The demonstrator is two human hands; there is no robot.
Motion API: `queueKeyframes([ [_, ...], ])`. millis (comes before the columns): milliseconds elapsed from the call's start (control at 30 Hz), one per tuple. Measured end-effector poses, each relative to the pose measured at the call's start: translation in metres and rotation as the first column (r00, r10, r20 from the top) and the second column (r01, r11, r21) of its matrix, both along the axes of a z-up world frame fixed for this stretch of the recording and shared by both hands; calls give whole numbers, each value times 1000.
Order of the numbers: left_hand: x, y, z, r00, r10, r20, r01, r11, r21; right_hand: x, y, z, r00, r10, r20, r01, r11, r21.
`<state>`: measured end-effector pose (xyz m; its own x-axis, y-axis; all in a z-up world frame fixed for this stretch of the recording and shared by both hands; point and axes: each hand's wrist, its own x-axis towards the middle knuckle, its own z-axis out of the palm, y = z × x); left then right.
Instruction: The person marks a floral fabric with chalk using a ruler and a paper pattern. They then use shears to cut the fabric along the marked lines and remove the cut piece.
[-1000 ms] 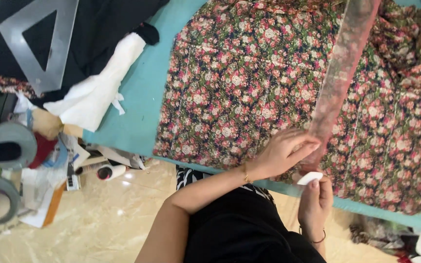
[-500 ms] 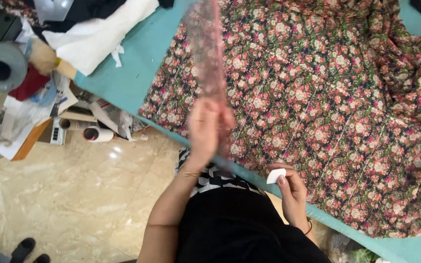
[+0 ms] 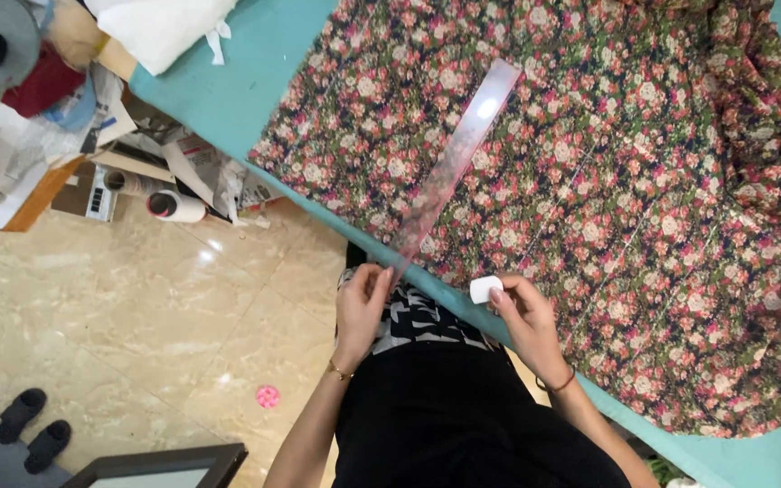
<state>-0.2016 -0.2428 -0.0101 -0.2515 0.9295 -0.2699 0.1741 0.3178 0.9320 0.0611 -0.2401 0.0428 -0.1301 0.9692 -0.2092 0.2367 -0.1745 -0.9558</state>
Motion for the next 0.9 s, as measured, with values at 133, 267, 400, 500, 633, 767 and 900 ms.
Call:
queueKeyframes([
  [133, 12, -11, -12, 1000, 11, 0, -11, 1000, -11, 4, 2, -10, 1000, 1, 13, -1, 1000, 9],
  [267, 13, -11, -15, 1000, 0, 7, 0, 1000, 3, 0, 5, -6, 997, 56, 62, -59, 996, 60],
  [400, 20, -10, -1, 995, -89, -39, 90, 996, 10, -3, 8, -7, 999, 38, 19, -39, 998, 55],
  [500, 29, -7, 16, 983, -172, -70, 174, 985, 18, -2, 11, -16, 997, 23, -68, -16, 994, 109],
  [633, 37, -9, 18, 961, -229, -151, 247, 962, 112, 5, 13, -33, 990, -11, -144, 25, 995, 100],
  [767, 39, -8, 18, 941, -271, -201, 312, 926, 212, 11, 10, -41, 993, -39, -113, 43, 998, 39],
  [900, 38, -7, 18, 939, -256, -229, 307, 925, 223, 4, 16, -28, 996, 24, -91, -20, 999, 48],
])
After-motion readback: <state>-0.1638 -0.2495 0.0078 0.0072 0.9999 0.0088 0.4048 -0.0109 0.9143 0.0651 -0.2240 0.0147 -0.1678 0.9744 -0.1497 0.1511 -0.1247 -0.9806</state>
